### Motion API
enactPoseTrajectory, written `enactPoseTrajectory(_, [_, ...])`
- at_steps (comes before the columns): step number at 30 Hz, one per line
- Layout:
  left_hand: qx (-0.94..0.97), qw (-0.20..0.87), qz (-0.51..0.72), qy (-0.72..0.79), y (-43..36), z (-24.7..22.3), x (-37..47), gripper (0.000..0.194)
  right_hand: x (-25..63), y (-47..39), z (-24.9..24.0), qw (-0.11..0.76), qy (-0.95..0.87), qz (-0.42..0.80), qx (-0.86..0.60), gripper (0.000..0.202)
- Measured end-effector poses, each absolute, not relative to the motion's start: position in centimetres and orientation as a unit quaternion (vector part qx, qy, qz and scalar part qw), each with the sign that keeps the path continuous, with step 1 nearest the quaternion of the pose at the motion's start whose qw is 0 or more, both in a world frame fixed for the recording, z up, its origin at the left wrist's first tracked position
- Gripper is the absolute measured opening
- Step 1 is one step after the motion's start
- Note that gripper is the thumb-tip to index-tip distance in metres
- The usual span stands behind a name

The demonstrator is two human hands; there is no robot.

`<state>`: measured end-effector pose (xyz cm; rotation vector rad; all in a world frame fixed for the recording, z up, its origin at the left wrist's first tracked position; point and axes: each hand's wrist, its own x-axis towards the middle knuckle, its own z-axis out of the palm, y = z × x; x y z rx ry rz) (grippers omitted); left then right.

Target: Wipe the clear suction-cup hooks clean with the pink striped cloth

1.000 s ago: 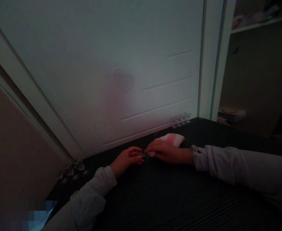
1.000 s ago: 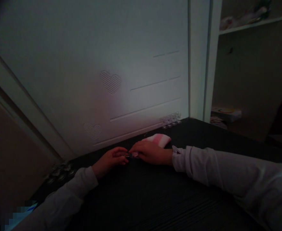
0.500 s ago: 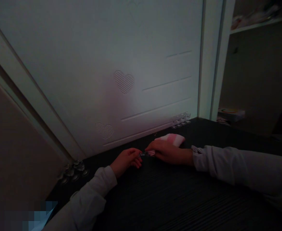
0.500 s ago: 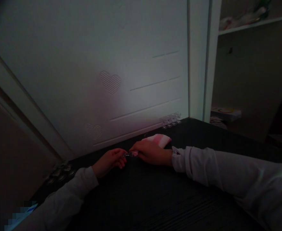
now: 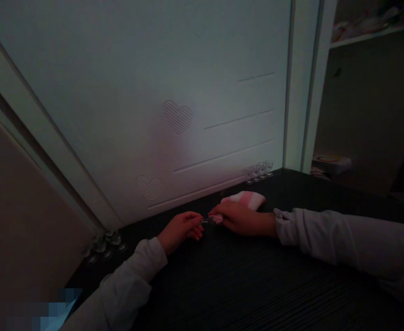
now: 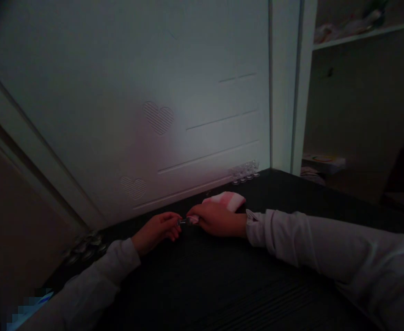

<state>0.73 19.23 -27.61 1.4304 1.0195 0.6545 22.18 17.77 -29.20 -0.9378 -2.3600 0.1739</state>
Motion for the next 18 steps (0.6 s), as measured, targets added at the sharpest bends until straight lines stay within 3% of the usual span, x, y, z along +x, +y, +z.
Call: enactPoseTrajectory(18, [0.622, 0.589, 0.314, 0.409, 19.29, -27.95, 0.35, 0.038, 22.28, 17.78, -29.21, 0.275, -0.885, 0.062, -0.371, 0.026])
